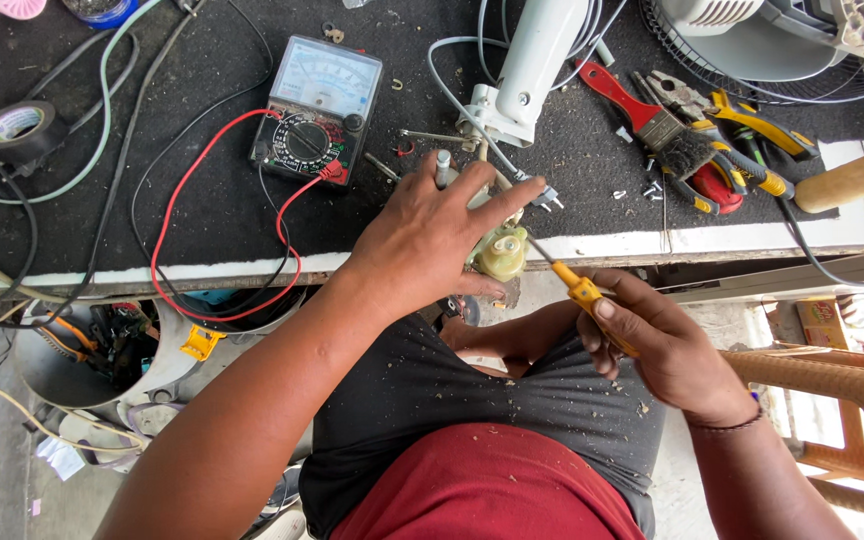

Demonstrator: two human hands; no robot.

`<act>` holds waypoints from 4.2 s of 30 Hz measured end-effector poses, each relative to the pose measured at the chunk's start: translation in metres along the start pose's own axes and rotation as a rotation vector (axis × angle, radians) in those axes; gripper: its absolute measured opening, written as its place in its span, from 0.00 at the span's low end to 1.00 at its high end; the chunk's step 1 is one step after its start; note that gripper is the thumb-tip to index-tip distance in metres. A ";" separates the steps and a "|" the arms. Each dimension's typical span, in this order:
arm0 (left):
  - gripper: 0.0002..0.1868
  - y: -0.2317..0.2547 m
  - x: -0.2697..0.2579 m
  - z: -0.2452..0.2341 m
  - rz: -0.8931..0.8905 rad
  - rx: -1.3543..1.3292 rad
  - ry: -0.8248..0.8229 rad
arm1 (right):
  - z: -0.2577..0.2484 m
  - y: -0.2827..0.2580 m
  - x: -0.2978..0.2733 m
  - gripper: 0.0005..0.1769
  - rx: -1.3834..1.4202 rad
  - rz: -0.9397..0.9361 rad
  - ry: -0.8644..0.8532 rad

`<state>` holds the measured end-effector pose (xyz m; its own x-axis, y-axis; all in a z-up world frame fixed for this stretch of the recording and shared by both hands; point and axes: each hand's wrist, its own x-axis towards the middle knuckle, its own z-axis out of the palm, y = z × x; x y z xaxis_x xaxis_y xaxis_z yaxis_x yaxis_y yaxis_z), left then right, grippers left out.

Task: The person uses a yellow-handled screwdriver to loosen and remove screws from a small electrical component, then reattaches it to a white pole. The person also uses a multimeter to test the component during the process.

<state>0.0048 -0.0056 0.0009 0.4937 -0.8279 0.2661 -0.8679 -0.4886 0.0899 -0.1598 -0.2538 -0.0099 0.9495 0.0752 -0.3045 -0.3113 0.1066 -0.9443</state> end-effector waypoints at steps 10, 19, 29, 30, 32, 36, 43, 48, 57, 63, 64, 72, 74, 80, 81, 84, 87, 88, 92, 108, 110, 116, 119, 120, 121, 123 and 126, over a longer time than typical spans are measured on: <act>0.50 0.002 -0.008 -0.009 0.014 0.005 0.063 | 0.021 0.033 0.027 0.16 0.463 -0.312 0.402; 0.54 -0.010 -0.001 -0.037 0.033 -0.123 -0.116 | 0.070 0.031 0.075 0.38 -0.085 -0.405 0.357; 0.45 -0.016 0.007 -0.060 0.069 -0.518 0.004 | 0.048 0.023 0.088 0.35 -0.029 -0.416 0.333; 0.46 -0.019 0.008 -0.059 0.069 -0.524 0.036 | 0.045 0.023 0.091 0.33 0.055 -0.410 0.347; 0.45 -0.023 0.012 -0.057 0.050 -0.566 0.035 | 0.037 0.032 0.097 0.32 0.111 -0.387 0.354; 0.40 -0.030 0.018 -0.045 -0.063 -0.704 0.039 | 0.037 0.023 0.094 0.34 0.122 -0.292 0.376; 0.39 -0.034 0.008 -0.025 -0.287 -0.899 0.031 | 0.034 0.019 0.066 0.31 0.064 -0.270 0.361; 0.37 -0.045 -0.002 -0.012 -0.397 -1.128 0.091 | 0.032 0.054 0.050 0.27 0.146 -0.294 0.242; 0.38 -0.040 -0.007 -0.021 -0.443 -1.214 0.058 | 0.047 0.027 0.042 0.21 0.347 -0.355 0.145; 0.40 -0.035 0.000 -0.020 -0.516 -1.032 -0.029 | 0.055 0.046 0.038 0.24 0.266 -0.274 0.068; 0.40 -0.032 0.002 -0.025 -0.515 -1.034 -0.030 | 0.053 0.054 0.037 0.24 0.266 -0.272 0.070; 0.38 -0.018 0.013 -0.054 -0.499 -0.507 -0.245 | 0.042 0.076 0.028 0.21 0.152 -0.252 0.110; 0.33 -0.016 0.009 -0.046 -0.419 -0.402 -0.121 | 0.034 0.078 0.028 0.22 0.190 -0.282 0.096; 0.24 -0.003 0.002 -0.010 -0.041 -0.477 0.216 | 0.022 0.038 0.022 0.26 0.209 -0.422 0.085; 0.23 -0.001 0.001 -0.004 0.043 -0.501 0.252 | 0.019 0.033 0.023 0.27 0.193 -0.442 0.093; 0.33 0.005 -0.003 0.001 -0.016 -0.431 0.263 | 0.033 -0.011 0.030 0.23 -0.014 -0.456 0.168; 0.35 0.005 -0.001 0.008 -0.113 -0.467 0.231 | 0.023 -0.021 0.053 0.22 -0.118 -0.447 0.175; 0.35 0.008 -0.001 0.008 -0.117 -0.464 0.234 | 0.019 -0.022 0.060 0.22 -0.119 -0.449 0.169; 0.38 0.015 0.000 0.007 -0.168 -0.475 0.293 | 0.012 -0.029 0.084 0.14 -0.253 -0.454 0.188; 0.09 0.008 0.026 0.021 -0.172 -0.279 0.465 | 0.030 -0.036 0.100 0.15 -0.248 -0.441 0.298; 0.09 0.009 0.026 0.019 -0.171 -0.279 0.470 | 0.022 -0.021 0.098 0.19 -0.178 -0.458 0.261; 0.08 0.007 0.025 0.018 -0.151 -0.300 0.508 | 0.026 -0.002 0.100 0.18 -0.127 -0.583 0.261; 0.08 0.005 0.023 0.018 -0.155 -0.313 0.500 | 0.027 0.004 0.109 0.17 -0.131 -0.611 0.279; 0.08 0.005 0.022 0.019 -0.171 -0.316 0.494 | 0.028 0.004 0.110 0.17 -0.128 -0.611 0.281; 0.08 0.004 0.022 0.018 -0.171 -0.315 0.494 | 0.030 0.001 0.108 0.17 -0.128 -0.612 0.280; 0.10 0.003 0.021 0.014 -0.171 -0.346 0.440 | 0.036 -0.004 0.105 0.17 -0.131 -0.610 0.305; 0.14 0.011 0.020 -0.012 -0.169 -0.433 0.374 | 0.032 0.006 0.110 0.17 -0.137 -0.616 0.319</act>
<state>0.0046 -0.0243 0.0186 0.6422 -0.5566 0.5271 -0.7614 -0.3836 0.5226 -0.0581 -0.2131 -0.0454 0.9228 -0.2551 0.2887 0.2742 -0.0915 -0.9573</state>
